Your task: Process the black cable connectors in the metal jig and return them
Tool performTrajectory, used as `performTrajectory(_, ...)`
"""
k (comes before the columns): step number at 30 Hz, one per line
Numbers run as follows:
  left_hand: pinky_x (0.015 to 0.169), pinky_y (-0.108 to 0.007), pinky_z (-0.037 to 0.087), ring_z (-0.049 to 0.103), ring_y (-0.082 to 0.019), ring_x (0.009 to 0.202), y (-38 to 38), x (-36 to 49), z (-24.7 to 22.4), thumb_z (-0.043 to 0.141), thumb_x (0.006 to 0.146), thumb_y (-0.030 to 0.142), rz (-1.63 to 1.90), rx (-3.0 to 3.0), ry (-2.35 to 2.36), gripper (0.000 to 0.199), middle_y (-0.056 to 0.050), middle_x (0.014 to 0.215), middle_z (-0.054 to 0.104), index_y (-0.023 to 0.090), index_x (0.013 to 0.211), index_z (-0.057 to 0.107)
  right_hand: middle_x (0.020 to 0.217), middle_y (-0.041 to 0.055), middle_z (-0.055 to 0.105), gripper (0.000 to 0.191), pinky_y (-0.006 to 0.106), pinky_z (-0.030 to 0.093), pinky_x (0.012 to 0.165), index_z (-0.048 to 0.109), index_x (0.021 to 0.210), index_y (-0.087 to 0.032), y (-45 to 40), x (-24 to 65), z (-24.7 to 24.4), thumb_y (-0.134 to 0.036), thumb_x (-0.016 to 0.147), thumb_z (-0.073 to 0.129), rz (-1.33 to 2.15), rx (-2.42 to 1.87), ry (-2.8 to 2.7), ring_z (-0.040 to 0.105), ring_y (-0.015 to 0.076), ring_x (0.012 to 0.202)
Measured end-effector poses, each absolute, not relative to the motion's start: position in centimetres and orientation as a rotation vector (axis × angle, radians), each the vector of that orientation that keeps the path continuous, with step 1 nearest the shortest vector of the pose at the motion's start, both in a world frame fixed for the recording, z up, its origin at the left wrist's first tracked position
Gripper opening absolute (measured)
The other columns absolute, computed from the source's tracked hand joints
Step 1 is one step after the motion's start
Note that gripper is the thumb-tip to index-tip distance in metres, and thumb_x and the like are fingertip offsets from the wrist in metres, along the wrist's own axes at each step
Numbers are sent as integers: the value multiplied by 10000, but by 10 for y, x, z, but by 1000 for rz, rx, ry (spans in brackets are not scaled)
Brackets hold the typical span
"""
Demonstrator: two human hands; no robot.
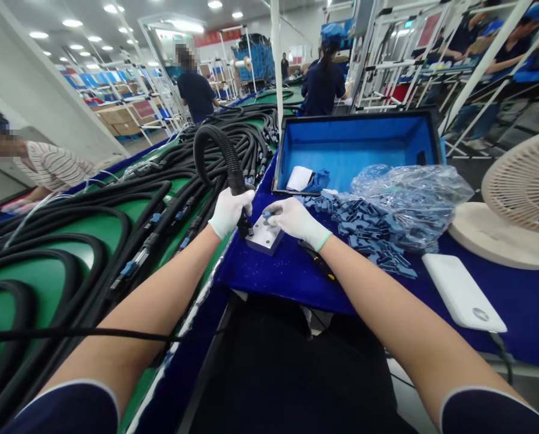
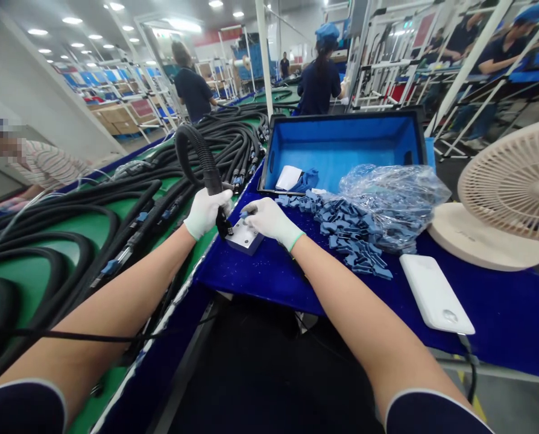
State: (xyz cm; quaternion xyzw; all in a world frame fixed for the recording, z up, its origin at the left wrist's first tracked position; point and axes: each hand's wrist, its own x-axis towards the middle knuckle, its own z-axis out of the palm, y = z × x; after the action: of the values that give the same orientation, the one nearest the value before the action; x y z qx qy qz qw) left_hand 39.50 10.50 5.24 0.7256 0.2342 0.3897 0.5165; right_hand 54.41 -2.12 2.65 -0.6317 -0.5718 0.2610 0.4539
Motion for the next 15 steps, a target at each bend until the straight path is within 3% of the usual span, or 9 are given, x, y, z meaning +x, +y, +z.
performTrajectory(3, 622, -299, 456, 554, -149, 590, 110, 391, 53, 722, 783, 304, 919, 1788, 541, 246, -13, 643, 629, 132, 953, 679, 978, 64, 786, 345, 322, 568, 845, 799, 1017, -149, -8, 536, 27, -117, 700, 668, 674, -1460, -1464, 702, 211, 863)
performTrajectory(6, 686, -301, 472, 573, -151, 672, 109, 390, 54, 730, 767, 292, 934, 1799, 543, 288, -18, 742, 649, 125, 998, 691, 982, 59, 766, 339, 303, 552, 801, 769, 1047, -141, 0, 531, 24, -173, 730, 654, 686, -1375, -1337, 662, 171, 801)
performTrajectory(11, 739, -310, 478, 581, -159, 740, 107, 387, 55, 725, 764, 304, 944, 1836, 589, 290, -37, 847, 673, 119, 986, 707, 741, 16, 673, 147, 249, 479, 627, 682, 792, -142, 8, 523, 18, -275, 729, 679, 759, -1342, -1336, 584, 136, 655)
performTrajectory(15, 689, -299, 470, 561, -149, 686, 106, 387, 54, 715, 770, 277, 896, 1768, 539, 274, -17, 765, 632, 123, 995, 688, 612, -4, 602, 236, 245, 414, 555, 645, 672, -146, 17, 524, 15, -361, 716, 731, 762, -1410, -1422, 529, 115, 568)
